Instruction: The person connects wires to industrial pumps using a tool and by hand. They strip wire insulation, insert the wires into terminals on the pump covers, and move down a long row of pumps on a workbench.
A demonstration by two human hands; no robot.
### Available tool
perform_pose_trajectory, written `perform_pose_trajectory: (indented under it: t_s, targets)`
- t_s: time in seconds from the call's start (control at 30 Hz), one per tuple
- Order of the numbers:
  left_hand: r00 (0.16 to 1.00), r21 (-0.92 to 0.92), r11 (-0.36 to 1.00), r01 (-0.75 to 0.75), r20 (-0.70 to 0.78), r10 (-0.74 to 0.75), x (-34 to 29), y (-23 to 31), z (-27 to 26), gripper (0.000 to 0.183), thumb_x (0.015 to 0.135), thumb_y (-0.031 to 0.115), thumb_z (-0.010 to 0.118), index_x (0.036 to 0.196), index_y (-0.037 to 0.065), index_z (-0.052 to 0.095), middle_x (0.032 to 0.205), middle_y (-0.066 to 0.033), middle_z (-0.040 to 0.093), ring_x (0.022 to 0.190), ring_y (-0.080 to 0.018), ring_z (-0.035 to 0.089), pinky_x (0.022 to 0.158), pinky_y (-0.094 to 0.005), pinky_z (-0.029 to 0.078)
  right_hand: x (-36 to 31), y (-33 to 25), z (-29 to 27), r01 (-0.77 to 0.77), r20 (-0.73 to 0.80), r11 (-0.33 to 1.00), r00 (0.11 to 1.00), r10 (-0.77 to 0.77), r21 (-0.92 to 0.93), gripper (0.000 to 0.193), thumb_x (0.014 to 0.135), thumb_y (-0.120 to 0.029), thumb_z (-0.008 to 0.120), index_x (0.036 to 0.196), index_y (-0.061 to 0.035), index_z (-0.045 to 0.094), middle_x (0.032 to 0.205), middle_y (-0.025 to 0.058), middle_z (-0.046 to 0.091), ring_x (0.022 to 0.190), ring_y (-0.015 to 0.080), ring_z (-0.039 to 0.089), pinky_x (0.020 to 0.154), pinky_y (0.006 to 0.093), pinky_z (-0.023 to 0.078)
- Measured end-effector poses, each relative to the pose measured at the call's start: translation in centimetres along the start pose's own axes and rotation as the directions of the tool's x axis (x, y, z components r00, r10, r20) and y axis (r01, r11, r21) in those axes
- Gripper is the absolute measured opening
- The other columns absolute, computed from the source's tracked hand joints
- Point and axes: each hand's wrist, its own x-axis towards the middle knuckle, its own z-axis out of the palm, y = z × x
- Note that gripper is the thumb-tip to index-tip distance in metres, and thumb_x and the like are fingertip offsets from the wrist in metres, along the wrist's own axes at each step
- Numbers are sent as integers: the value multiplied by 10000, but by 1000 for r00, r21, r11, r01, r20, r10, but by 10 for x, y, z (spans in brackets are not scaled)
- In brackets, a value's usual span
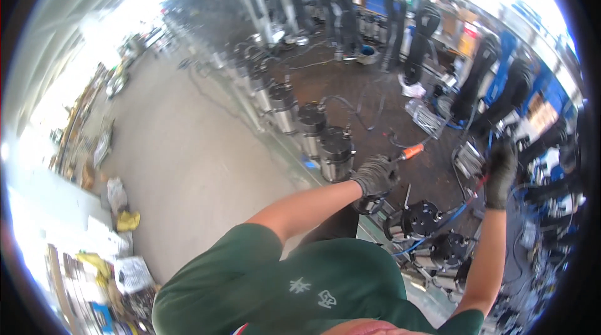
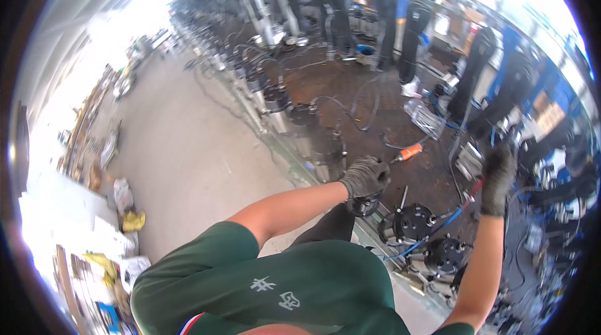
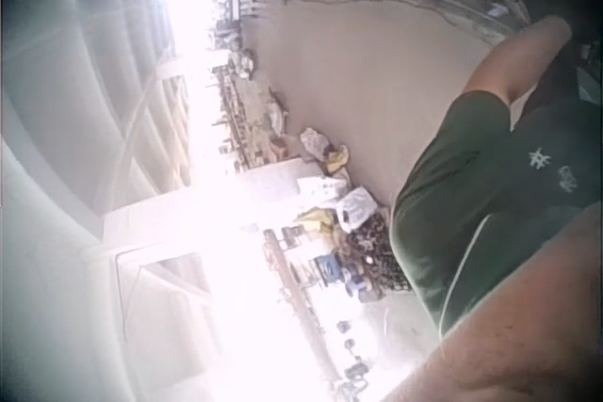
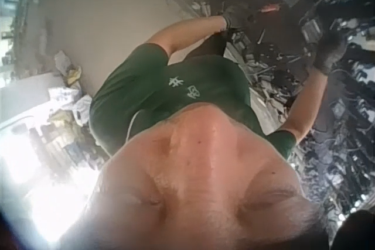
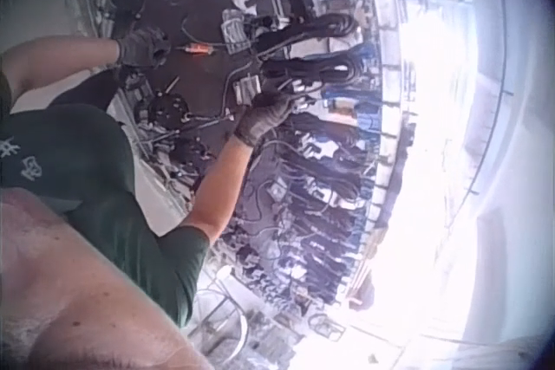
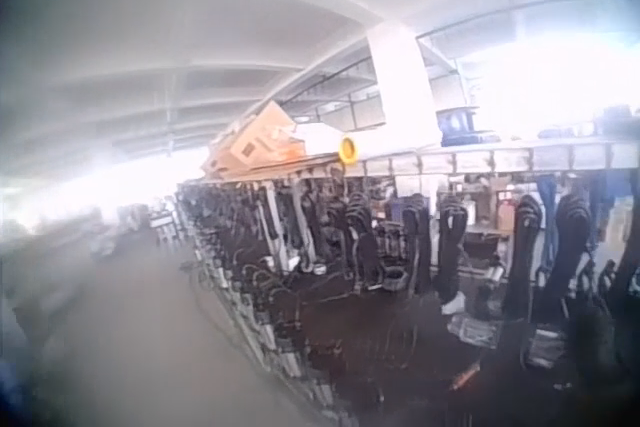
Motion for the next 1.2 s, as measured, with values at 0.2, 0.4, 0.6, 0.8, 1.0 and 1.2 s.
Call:
perform_pose_trajectory:
  t_s: [0.2, 0.4, 0.6, 0.8, 1.0, 1.2]
  targets:
    - [995, 26, 1000, 15, 100, -18, 0, 4, -11, 286, 832, 320, 659, 976, 77, 702, 949, -195, 671, 913, -379, 657, 822, -496, 528, 6, -11, -29, -126, 124, 992, 984, 125, 2, 349, 951, -365, 638, 1135, -71, 676, 878, -3, 694, 609, 66, 530, 483, 197, 351]
    - [995, 9, 999, 42, 92, -43, 1, 5, -11, 303, 816, 303, 678, 992, 58, 702, 1019, -196, 656, 956, -373, 646, 837, -478, 525, -3, -18, -18, -160, 228, 977, 955, 190, -144, 360, 959, -331, 629, 1205, -69, 622, 787, -39, 618, 557, 65, 502, 442, 206, 335]
    - [999, -34, 999, 33, 40, -31, 1, 5, -5, 251, 774, 300, 710, 902, 85, 712, 925, -166, 667, 907, -350, 659, 782, -478, 526, -2, -13, -30, -68, 168, 973, 980, 107, -221, 293, 971, -258, 604, 1205, -85, 639, 737, -71, 553, 541, 25, 434, 445, 201, 296]
    - [1000, -22, 1000, 0, -5, 0, 0, -2, 7, 243, 781, 309, 717, 888, 91, 696, 905, -166, 653, 856, -360, 657, 753, -489, 519, 9, -20, -49, -227, 307, 963, 915, 262, -143, 303, 967, -264, 613, 1204, -80, 657, 805, -57, 611, 582, 31, 492, 473, 179, 331]
    - [997, -48, 997, 63, 36, -61, 0, 6, -2, 261, 767, 291, 718, 918, 80, 703, 938, -177, 666, 881, -360, 667, 762, -488, 528, 2, -1, -39, -43, 34, 991, 998, 47, -128, 482, 920, -269, 653, 1336, -47, 551, 867, -22, 622, 605, 57, 513, 488, 192, 361]
    - [998, -9, 1000, 30, 51, -29, 0, 5, -8, 295, 786, 283, 707, 984, 65, 691, 949, -176, 667, 910, -353, 665, 770, -479, 532, 18, -5, -77, -77, 164, 994, 982, 89, -77, 418, 944, -240, 635, 1322, -84, 552, 844, -12, 610, 647, 90, 534, 503, 232, 393]
